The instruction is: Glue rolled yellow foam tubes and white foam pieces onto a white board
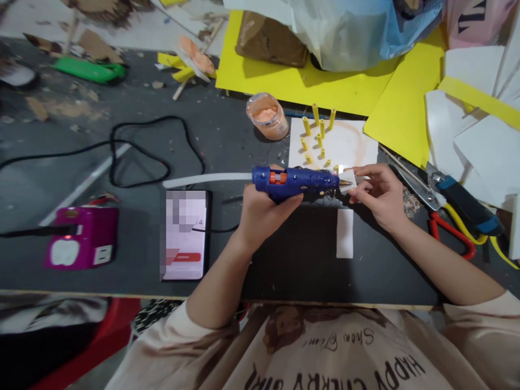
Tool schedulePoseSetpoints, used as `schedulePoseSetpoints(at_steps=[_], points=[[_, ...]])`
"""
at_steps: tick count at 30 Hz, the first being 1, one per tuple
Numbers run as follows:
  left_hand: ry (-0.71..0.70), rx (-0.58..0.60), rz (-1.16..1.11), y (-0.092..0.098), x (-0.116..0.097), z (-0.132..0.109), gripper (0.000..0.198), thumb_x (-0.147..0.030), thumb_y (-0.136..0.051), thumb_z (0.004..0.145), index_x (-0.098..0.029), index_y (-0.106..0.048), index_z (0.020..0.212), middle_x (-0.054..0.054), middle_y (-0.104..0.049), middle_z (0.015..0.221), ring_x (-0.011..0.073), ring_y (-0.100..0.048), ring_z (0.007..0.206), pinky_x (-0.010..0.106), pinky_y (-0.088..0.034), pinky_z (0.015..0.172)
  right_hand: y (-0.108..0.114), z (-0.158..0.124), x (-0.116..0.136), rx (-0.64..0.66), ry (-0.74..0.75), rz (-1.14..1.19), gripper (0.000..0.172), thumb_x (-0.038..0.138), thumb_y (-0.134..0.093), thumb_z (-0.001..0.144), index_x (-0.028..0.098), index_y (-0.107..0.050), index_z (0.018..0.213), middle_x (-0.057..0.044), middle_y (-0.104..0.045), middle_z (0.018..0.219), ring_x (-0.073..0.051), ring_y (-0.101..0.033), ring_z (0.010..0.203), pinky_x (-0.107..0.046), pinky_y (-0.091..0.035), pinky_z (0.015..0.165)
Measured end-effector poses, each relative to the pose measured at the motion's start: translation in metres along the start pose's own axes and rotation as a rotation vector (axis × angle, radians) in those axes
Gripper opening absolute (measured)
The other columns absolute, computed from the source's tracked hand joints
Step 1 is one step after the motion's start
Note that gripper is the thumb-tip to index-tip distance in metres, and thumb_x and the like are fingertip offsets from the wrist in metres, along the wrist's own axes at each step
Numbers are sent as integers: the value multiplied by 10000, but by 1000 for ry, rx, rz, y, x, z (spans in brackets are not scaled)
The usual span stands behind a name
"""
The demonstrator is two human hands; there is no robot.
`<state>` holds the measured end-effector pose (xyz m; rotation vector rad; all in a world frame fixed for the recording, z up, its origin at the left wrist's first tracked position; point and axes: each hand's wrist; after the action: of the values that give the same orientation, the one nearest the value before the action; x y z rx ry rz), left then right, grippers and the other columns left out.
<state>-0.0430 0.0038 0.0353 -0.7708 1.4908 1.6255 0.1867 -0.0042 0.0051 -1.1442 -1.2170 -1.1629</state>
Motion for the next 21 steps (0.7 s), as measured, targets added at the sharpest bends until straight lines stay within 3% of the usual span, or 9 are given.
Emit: schedulePoseSetpoints(at_steps=[14, 21], points=[[35, -27, 13, 0, -1, 1, 151, -324, -642, 648, -213, -562, 584, -10, -627, 627, 159, -585, 590, 278, -530, 643, 1, 2, 3, -86, 9, 21, 296, 364, -794, 719, 270, -586, 908, 18, -679, 1035, -55, -612, 512, -229, -536, 508], [103, -33, 30, 0, -3, 2, 200, -348, -638, 627, -217, -514, 542, -24, -584, 551, 145, -540, 536, 264, -517, 584, 2, 2, -1, -105, 18, -13, 319, 411, -775, 738, 279, -558, 930, 11, -666, 1072, -60, -609, 516, -223, -473, 442]])
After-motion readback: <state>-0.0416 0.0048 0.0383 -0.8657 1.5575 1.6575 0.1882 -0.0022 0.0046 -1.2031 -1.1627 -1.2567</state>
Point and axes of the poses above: each hand's wrist, its own z-axis towards the middle knuckle, its own y-axis out of the back of the hand, x = y × z
